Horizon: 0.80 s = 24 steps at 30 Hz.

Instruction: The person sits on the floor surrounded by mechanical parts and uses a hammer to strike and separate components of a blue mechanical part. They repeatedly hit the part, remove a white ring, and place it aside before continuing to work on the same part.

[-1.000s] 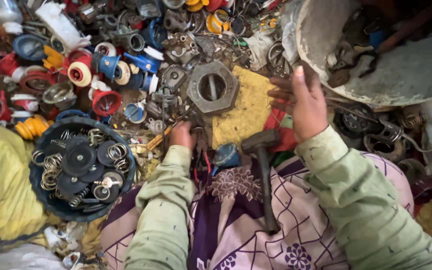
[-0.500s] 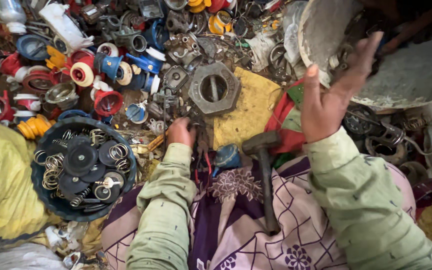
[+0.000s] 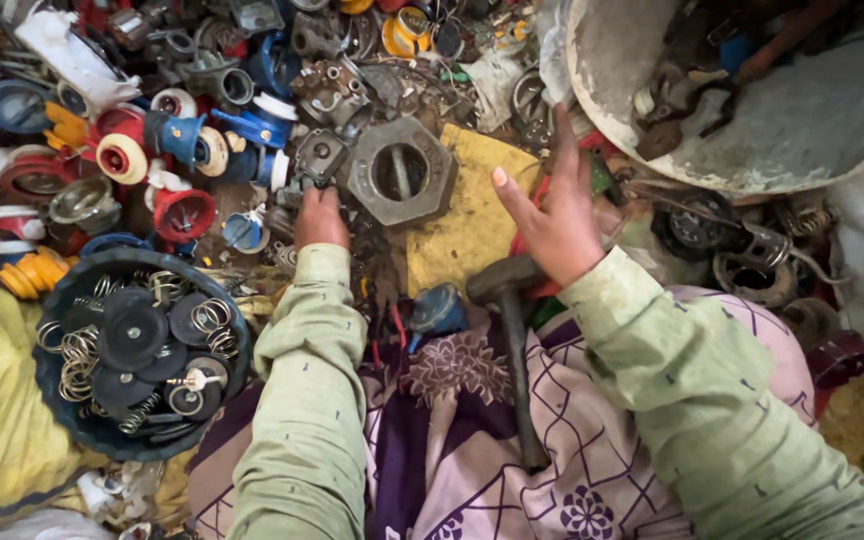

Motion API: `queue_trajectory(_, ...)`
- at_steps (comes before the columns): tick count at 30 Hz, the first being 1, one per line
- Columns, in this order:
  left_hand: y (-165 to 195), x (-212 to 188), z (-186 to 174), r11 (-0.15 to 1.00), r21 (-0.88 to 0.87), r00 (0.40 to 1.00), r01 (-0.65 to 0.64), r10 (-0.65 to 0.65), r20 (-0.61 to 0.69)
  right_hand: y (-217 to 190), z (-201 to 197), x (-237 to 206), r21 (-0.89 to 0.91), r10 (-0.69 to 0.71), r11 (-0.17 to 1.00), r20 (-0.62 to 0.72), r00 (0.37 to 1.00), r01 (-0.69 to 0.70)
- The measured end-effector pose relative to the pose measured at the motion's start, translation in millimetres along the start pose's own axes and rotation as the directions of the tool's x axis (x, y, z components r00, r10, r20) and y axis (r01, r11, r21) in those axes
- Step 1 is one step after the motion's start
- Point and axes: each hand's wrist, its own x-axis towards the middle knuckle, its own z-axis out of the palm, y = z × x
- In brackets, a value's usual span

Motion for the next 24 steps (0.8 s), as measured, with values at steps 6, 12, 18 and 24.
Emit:
queue_trajectory(6, -10, -14, -20, 0.984, -0.161, 0.997, 0.07, -0.066, 0.031, 8, 7, -4, 0.023, 0.022, 0.999, 0.029, 0.999, -0.023)
queue_trajectory(12, 4, -44, -24, 0.979, -0.166, 0.918, 0.122, -0.047, 0.394, 10, 9, -4, 0.05, 0.051, 0.997, 0.083, 0.995, -0.055)
queue_trajectory(18, 13, -57, 4, 0.997, 0.032, 0.933, 0.072, -0.078, 0.352, 16, 15, -3, 0.042, 0.071, 0.996, 0.117, 0.991, -0.076)
queue_trajectory(24, 15, -57, -1, 1.0, 0.006, 0.947, 0.026, -0.027, 0.32, 33, 25, -9, -0.14, 0.15, 0.986, 0.503, 0.851, -0.091)
